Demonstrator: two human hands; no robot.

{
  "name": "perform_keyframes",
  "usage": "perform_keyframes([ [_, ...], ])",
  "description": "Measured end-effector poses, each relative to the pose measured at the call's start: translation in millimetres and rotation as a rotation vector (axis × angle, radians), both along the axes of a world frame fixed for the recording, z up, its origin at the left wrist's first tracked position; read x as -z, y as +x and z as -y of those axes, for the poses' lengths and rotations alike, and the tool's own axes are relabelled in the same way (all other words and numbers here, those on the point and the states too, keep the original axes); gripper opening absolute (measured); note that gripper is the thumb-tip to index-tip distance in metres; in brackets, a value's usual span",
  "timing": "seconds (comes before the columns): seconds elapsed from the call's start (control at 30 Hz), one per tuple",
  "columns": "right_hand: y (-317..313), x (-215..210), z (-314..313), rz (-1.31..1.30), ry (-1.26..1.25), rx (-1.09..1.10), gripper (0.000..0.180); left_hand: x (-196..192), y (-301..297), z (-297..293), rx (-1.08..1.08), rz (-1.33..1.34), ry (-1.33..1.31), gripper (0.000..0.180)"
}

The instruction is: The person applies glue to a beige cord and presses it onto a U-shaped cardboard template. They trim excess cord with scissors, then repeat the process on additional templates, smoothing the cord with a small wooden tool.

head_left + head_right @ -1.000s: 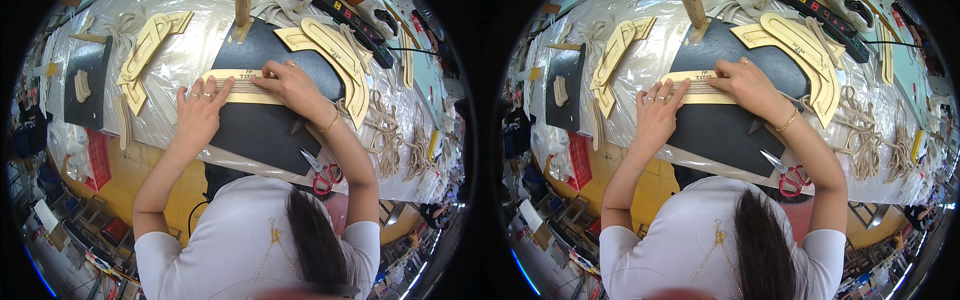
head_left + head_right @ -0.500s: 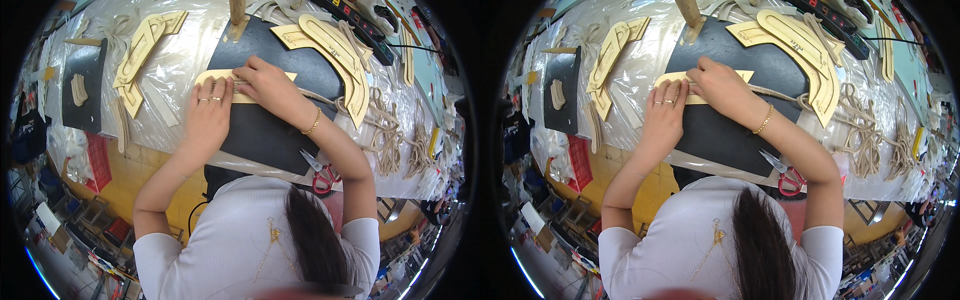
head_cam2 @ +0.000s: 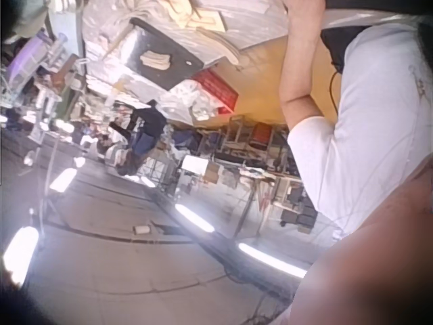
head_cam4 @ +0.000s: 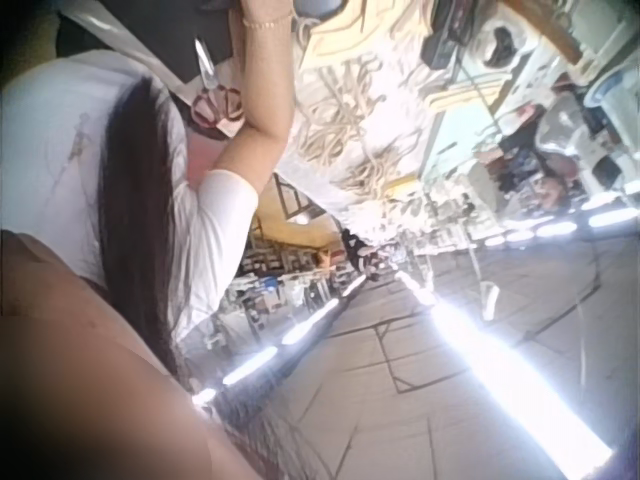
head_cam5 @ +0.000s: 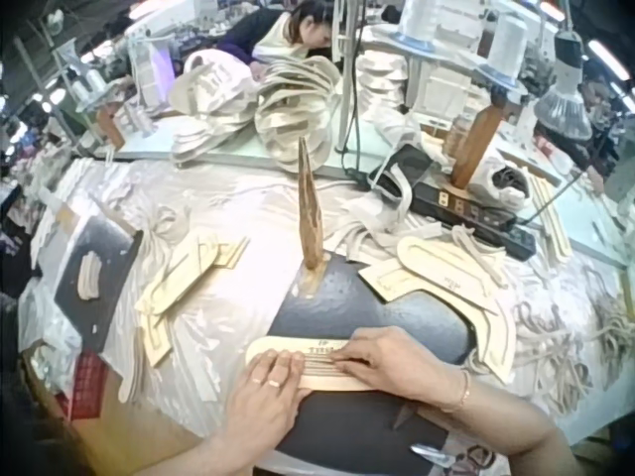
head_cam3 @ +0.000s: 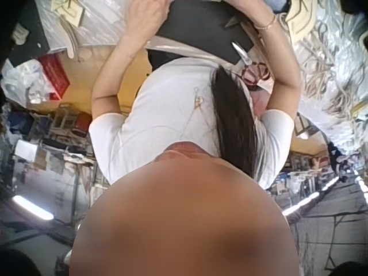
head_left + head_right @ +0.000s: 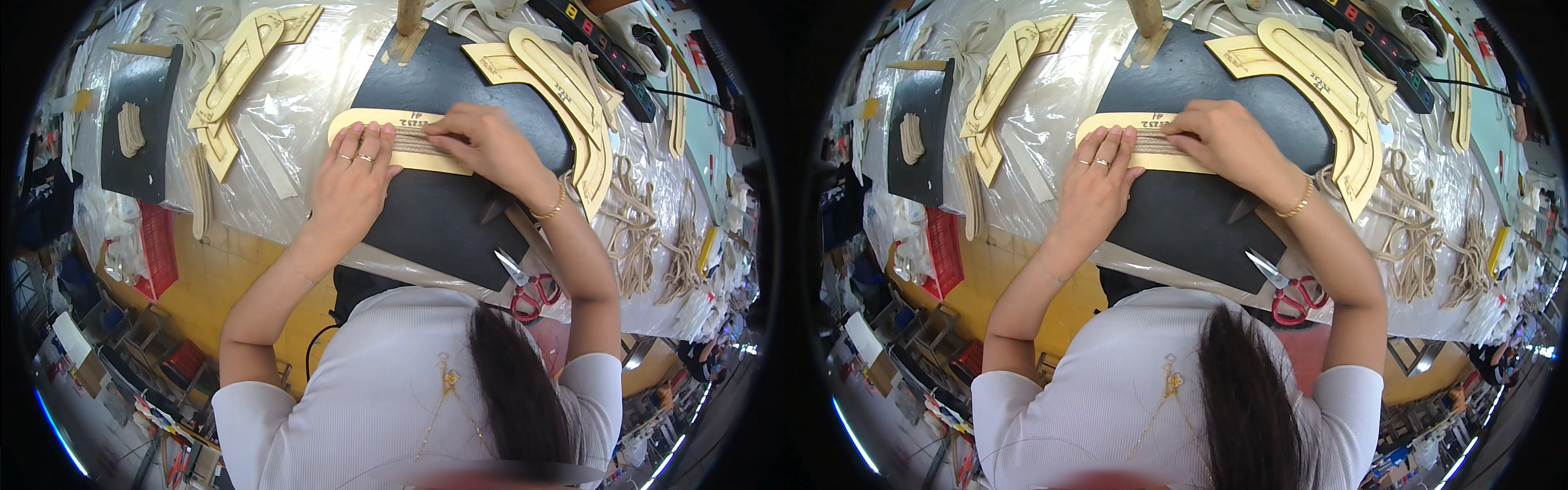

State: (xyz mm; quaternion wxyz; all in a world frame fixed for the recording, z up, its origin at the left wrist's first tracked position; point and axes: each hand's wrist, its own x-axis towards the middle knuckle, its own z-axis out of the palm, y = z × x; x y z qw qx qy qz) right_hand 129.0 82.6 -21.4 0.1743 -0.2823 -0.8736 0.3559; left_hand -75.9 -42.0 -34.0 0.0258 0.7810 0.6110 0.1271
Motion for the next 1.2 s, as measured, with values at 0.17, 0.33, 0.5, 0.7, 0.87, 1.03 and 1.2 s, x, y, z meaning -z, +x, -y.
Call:
perform_keyframes([
  [0.17,36.1,-13.5,-6.3,0.067,-0.101,0.098,0.015,0.8,1.0,-0.3,-0.004,0.007,-0.004,0.053],
  [0.33,63.6,-16.4,-2.7,0.094,-0.137,0.178,0.014,-0.7,3.2,-1.2,-0.008,-0.013,-0.012,0.054],
  [0.5,59.0,-17.4,1.7,0.157,-0.1,0.184,0.019,-4.8,9.0,-3.2,-0.02,-0.013,-0.033,0.054],
  [0.7,29.6,-13.3,5.3,0.147,0.077,0.096,0.022,-5.2,12.8,-5.4,-0.022,-0.072,-0.009,0.052],
  [0.87,31.8,-8.1,1.7,0.161,0.077,0.015,0.021,-4.2,15.1,-5.4,-0.032,-0.088,0.009,0.052],
  [1.03,37.1,-1.2,3.8,0.111,0.158,0.033,0.021,-9.1,20.4,-6.2,-0.033,-0.1,-0.045,0.054],
  [1.2,40.1,-0.8,4.1,0.188,0.22,0.002,0.026,-10.6,29.1,-8.9,-0.051,-0.103,-0.066,0.055],
])
